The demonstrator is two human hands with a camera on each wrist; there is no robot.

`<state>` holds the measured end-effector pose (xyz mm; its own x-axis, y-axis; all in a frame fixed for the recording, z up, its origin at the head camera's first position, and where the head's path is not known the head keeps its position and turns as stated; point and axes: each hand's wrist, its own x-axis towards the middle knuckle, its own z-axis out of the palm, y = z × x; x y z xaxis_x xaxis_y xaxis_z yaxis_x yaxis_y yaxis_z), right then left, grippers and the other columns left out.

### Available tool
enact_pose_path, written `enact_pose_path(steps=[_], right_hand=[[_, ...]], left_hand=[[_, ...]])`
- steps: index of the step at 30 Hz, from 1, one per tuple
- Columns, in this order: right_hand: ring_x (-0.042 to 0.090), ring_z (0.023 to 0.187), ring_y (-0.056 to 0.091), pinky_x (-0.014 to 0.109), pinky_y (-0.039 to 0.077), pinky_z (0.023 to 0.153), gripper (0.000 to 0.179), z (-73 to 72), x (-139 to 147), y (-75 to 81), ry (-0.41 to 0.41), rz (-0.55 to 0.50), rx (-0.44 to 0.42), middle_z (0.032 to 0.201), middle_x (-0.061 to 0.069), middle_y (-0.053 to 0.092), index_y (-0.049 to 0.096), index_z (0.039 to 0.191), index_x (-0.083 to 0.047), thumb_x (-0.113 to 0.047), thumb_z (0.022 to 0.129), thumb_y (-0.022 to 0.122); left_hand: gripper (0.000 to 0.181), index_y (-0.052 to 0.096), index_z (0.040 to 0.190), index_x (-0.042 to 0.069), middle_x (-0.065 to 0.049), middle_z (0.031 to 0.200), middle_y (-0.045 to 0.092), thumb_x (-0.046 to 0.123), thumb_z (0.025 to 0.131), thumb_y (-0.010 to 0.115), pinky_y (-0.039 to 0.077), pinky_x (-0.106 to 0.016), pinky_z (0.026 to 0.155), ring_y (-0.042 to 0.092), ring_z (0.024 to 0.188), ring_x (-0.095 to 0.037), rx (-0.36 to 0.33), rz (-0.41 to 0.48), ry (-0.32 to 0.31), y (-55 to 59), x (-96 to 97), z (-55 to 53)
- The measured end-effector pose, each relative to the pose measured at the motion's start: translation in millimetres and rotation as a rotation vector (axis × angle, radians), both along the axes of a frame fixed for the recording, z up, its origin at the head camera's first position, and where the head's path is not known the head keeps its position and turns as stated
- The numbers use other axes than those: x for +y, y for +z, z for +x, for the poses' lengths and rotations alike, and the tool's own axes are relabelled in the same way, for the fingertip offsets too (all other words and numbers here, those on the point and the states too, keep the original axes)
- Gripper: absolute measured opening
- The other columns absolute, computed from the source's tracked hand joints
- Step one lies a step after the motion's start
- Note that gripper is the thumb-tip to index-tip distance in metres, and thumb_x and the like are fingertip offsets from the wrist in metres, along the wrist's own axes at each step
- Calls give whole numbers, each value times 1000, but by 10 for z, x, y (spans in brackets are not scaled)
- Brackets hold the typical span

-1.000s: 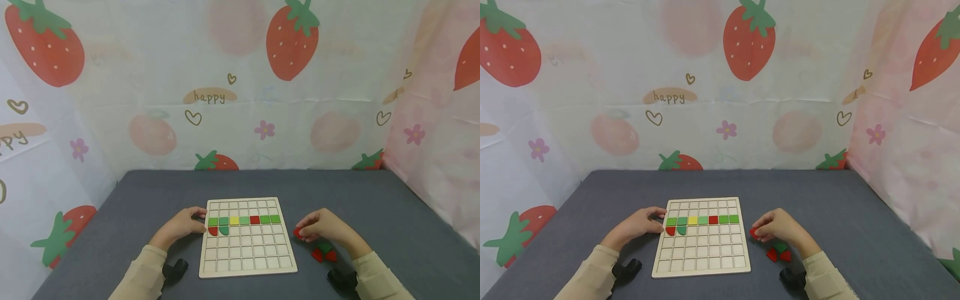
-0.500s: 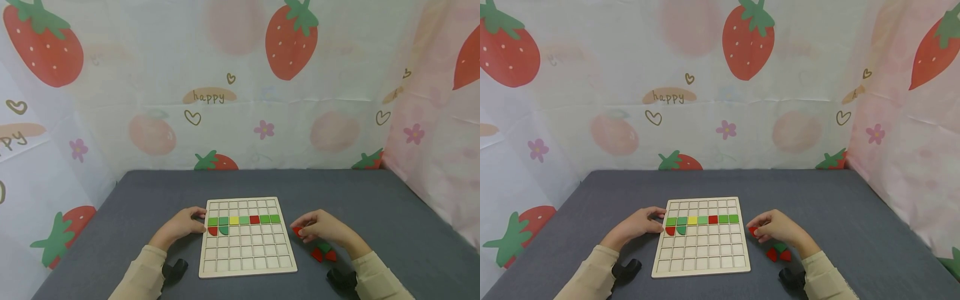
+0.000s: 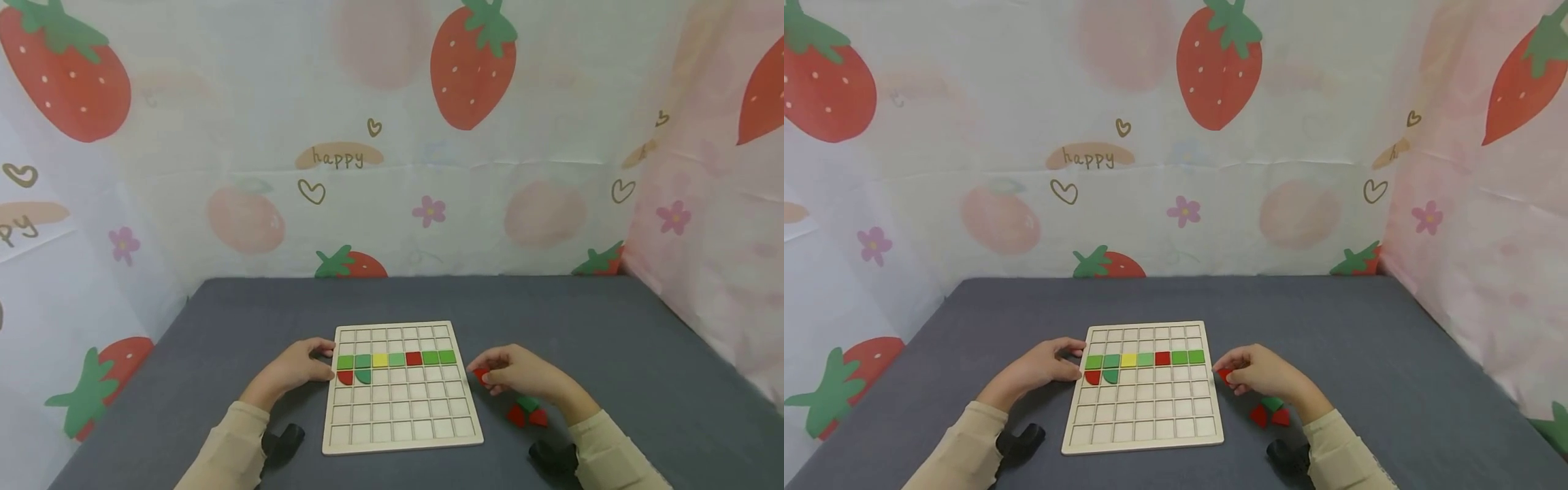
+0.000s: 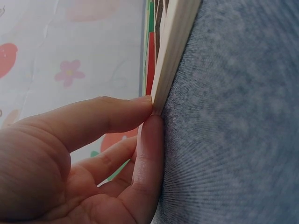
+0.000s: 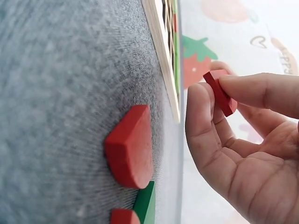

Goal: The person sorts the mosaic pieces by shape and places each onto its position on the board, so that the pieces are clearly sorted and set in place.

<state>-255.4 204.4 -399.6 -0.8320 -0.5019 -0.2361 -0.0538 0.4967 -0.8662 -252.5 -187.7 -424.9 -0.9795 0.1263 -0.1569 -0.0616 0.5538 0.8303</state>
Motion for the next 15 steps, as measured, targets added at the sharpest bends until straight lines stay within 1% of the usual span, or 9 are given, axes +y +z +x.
enact_pose_path(steps=[5,10,13,15], right_hand=[[19,88,65,36,56,79,26,-4,-9,-5,6,-25,-7,110,15,68,66,115,5,-8,93,64],[19,83,68,36,58,76,21,3,-10,4,18,-65,-24,92,8,69,64,104,6,-9,90,69],[19,79,68,36,58,74,19,15,-21,11,5,-54,-13,85,5,68,64,98,3,-11,89,72],[19,79,67,36,57,73,18,25,-29,11,2,-29,-2,87,5,69,65,98,2,-12,88,72]], left_hand=[[61,54,136,-5,-17,122,58,2,78,71,46,-34,85,54,105,-24,-9,10,-3,-5,-7,9],[60,54,135,-5,-17,122,58,2,78,71,46,-33,86,54,105,-25,-10,-2,-2,20,-1,16],[60,55,135,-5,-16,122,58,2,78,71,46,-33,86,53,104,-25,-9,-8,2,27,6,14],[60,55,135,-5,-16,122,58,2,78,70,46,-33,86,54,104,-24,-8,-15,1,26,6,12]])
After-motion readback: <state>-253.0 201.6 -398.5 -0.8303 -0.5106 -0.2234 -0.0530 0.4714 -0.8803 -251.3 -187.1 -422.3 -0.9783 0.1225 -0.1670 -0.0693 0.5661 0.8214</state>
